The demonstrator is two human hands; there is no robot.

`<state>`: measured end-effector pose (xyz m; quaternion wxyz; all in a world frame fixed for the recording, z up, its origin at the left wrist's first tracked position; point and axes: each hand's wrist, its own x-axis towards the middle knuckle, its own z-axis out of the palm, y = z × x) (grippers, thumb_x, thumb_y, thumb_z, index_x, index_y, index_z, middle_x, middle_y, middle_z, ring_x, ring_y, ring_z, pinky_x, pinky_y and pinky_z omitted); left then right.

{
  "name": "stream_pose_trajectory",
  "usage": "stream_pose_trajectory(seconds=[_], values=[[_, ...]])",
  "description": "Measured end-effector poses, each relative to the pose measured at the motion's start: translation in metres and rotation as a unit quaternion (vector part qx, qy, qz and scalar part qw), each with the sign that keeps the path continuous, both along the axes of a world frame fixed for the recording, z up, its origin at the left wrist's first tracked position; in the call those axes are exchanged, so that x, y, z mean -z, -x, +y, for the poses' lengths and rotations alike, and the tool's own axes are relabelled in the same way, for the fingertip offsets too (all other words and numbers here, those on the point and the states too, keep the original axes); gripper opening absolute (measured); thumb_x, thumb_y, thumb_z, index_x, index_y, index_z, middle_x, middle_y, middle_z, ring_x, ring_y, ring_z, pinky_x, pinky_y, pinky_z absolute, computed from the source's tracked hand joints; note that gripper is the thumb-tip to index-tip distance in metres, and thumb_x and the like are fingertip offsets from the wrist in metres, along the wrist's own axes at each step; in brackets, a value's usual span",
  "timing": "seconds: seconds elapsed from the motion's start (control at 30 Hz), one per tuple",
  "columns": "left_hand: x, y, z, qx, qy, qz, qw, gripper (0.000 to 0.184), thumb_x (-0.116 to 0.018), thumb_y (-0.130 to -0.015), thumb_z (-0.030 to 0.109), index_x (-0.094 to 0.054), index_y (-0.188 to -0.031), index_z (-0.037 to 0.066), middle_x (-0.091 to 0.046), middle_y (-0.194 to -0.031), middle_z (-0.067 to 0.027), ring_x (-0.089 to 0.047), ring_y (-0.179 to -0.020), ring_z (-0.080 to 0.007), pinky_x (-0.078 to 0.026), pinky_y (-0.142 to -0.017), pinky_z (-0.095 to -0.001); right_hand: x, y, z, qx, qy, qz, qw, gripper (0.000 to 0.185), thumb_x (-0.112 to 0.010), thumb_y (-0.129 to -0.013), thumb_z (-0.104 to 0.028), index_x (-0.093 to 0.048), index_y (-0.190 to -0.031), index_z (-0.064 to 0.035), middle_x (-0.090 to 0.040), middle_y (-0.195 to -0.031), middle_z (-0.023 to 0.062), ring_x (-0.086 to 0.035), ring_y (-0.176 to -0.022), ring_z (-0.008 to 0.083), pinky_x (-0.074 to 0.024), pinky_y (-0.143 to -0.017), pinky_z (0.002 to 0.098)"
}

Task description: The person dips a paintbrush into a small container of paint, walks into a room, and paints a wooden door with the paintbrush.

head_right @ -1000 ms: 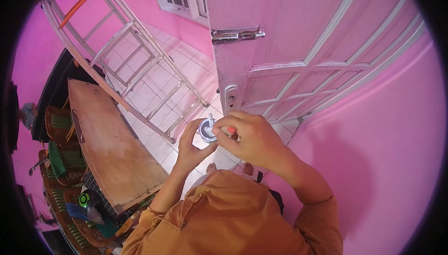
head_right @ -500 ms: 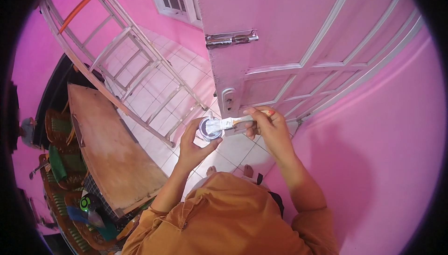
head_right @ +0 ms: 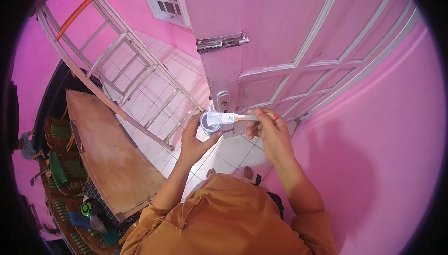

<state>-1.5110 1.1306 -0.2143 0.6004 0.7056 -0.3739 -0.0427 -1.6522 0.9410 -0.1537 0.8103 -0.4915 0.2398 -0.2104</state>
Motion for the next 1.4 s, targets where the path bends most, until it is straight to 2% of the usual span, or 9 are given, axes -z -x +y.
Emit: stream_pose_trajectory(seconds=[0.13,0.2,0.4,0.67,0.77,0.9,1.17,1.23,1.4], values=[[0.000,-0.001,-0.003,0.007,-0.004,0.010,1.000,0.059,-0.091,-0.080,0.020,-0.065,-0.129,0.000,-0.069,-0.120,-0.0130,-0.067,-0.113,-0.0262,-0.052,-0.100,-0.0371,0.001,0.004,-0.002,-0.019,0.052,-0.043,0.998,0.024,-0.064,-0.108,-0.019,-0.071,-0.118,0.0023,-0.073,-0.091,0.0093,-0.069,-0.075,0.0161,-0.0561,-0.069,0.0305],[0.000,-0.001,-0.004,0.008,-0.006,0.010,1.000,0.059,-0.091,-0.080,0.020,-0.065,-0.129,0.000,-0.069,-0.120,-0.0130,-0.067,-0.113,-0.0263,-0.052,-0.100,-0.0372,-0.002,0.006,0.002,-0.029,0.159,-0.036,0.986,0.022,-0.056,-0.111,-0.015,-0.068,-0.120,0.0019,-0.070,-0.094,0.0101,-0.067,-0.080,0.0188,-0.0544,-0.072,0.0330],[0.000,-0.007,-0.012,0.004,-0.026,0.012,1.000,0.062,-0.091,-0.082,0.026,-0.064,-0.131,-0.001,-0.067,-0.121,-0.0116,-0.066,-0.117,-0.0238,-0.050,-0.105,-0.0386,0.000,0.006,0.005,-0.003,0.146,-0.069,0.987,0.023,-0.061,-0.107,-0.012,-0.070,-0.121,0.0043,-0.073,-0.093,0.0084,-0.069,-0.080,0.0152,-0.0572,-0.074,0.0310],[0.008,-0.016,-0.021,-0.007,-0.014,0.015,1.000,0.063,-0.091,-0.083,0.026,-0.064,-0.132,-0.002,-0.067,-0.123,-0.0128,-0.066,-0.119,-0.0247,-0.050,-0.106,-0.0395,-0.009,-0.010,0.003,0.045,0.121,-0.054,0.990,0.026,-0.057,-0.110,-0.018,-0.068,-0.121,0.0024,-0.069,-0.091,0.0101,-0.066,-0.076,0.0176,-0.0529,-0.070,0.0332],[0.014,-0.016,-0.018,-0.022,-0.001,0.004,1.000,0.062,-0.091,-0.080,0.028,-0.065,-0.129,-0.001,-0.069,-0.119,-0.0154,-0.068,-0.112,-0.0286,-0.052,-0.099,-0.0386,-0.009,-0.019,0.002,0.067,0.083,-0.057,0.993,0.028,-0.059,-0.110,-0.020,-0.068,-0.121,0.0032,-0.068,-0.090,0.0098,-0.066,-0.075,0.0174,-0.0538,-0.068,0.0326],[0.021,-0.017,-0.009,-0.017,-0.029,0.026,0.999,0.061,-0.091,-0.082,0.025,-0.065,-0.130,-0.001,-0.068,-0.123,-0.0129,-0.067,-0.118,-0.0254,-0.051,-0.106,-0.0395,-0.003,-0.032,-0.003,0.086,0.050,-0.057,0.993,0.028,-0.060,-0.110,-0.023,-0.068,-0.117,0.0029,-0.068,-0.088,0.0096,-0.066,-0.074,0.0177,-0.0543,-0.067,0.0328],[0.029,-0.017,0.008,-0.034,-0.038,0.028,0.998,0.062,-0.090,-0.082,0.024,-0.064,-0.133,-0.001,-0.069,-0.122,-0.0118,-0.068,-0.118,-0.0246,-0.051,-0.106,-0.0387,-0.007,-0.061,-0.001,0.115,0.129,-0.017,0.985,0.024,-0.066,-0.106,-0.021,-0.070,-0.108,0.0028,-0.068,-0.080,0.0091,-0.068,-0.062,0.0161,-0.0569,-0.057,0.0297],[0.032,-0.017,0.011,-0.040,0.001,0.010,0.999,0.057,-0.093,-0.080,0.020,-0.066,-0.125,-0.001,-0.069,-0.117,-0.0130,-0.069,-0.110,-0.0265,-0.054,-0.098,-0.0382,-0.013,-0.069,0.003,0.123,0.142,-0.007,0.982,0.024,-0.067,-0.105,-0.021,-0.070,-0.107,0.0032,-0.068,-0.078,0.0091,-0.068,-0.060,0.0155,-0.0568,-0.056,0.0289],[0.035,-0.016,0.027,-0.043,-0.012,0.011,0.999,0.060,-0.092,-0.080,0.019,-0.065,-0.130,0.000,-0.069,-0.121,-0.0111,-0.068,-0.113,-0.0243,-0.053,-0.102,-0.0375,-0.033,-0.085,0.010,0.151,0.175,-0.041,0.972,0.033,-0.069,-0.106,-0.028,-0.071,-0.105,0.0048,-0.069,-0.077,0.0100,-0.068,-0.061,0.0146,-0.0573,-0.057,0.0285]])
